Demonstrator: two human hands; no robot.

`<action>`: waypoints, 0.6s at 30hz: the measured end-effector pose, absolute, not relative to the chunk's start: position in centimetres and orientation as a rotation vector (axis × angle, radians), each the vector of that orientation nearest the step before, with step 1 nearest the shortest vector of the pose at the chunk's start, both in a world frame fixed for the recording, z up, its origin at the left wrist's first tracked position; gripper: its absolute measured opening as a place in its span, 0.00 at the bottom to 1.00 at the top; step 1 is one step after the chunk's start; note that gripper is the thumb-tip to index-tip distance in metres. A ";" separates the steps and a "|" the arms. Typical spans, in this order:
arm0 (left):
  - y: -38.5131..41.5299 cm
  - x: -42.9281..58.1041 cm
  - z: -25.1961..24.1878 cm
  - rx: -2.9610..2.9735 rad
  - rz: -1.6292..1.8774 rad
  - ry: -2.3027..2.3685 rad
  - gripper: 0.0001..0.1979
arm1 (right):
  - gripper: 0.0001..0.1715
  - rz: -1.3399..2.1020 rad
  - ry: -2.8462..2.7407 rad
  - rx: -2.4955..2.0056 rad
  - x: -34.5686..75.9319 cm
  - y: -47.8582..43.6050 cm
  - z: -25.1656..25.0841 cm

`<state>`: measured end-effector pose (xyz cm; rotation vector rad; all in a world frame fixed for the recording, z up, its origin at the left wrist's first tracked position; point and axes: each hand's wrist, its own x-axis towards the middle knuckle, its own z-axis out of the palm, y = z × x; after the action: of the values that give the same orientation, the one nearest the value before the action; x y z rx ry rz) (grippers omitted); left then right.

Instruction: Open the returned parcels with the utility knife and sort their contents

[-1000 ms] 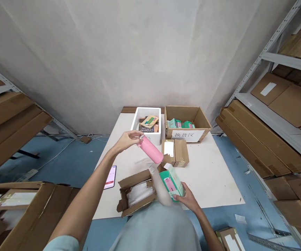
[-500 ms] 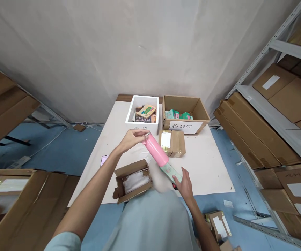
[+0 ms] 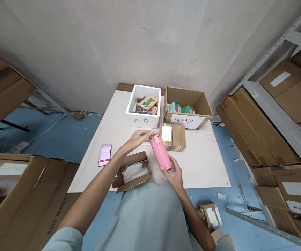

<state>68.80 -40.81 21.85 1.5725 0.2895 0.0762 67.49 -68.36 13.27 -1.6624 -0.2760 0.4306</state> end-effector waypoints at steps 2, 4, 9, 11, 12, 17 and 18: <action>-40.7 68.1 21.8 1.550 0.100 0.243 0.39 | 0.45 0.585 -0.222 -1.449 67.2 -68.7 13.1; -40.7 67.5 21.8 1.526 0.118 0.200 0.38 | 0.41 0.768 -0.147 -1.224 67.0 -68.9 13.1; -41.9 66.5 21.5 1.423 0.145 0.149 0.32 | 0.39 1.053 0.048 -0.878 66.8 -69.6 12.8; -42.6 66.3 21.2 1.343 0.171 0.156 0.31 | 0.38 1.090 0.065 -0.846 66.6 -69.8 12.7; -43.0 66.3 20.9 1.302 0.182 0.172 0.31 | 0.38 1.105 0.061 -0.840 66.6 -70.0 12.6; -44.5 66.2 19.3 1.115 0.203 0.340 0.32 | 0.42 1.149 -0.002 -0.852 66.6 -70.5 12.7; -44.7 66.2 19.1 1.087 0.212 0.359 0.32 | 0.43 1.151 -0.008 -0.857 66.7 -70.6 13.0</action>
<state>66.24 -44.73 19.12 1.0867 0.3594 0.2115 66.72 -70.58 12.96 -0.8566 -0.0084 1.1512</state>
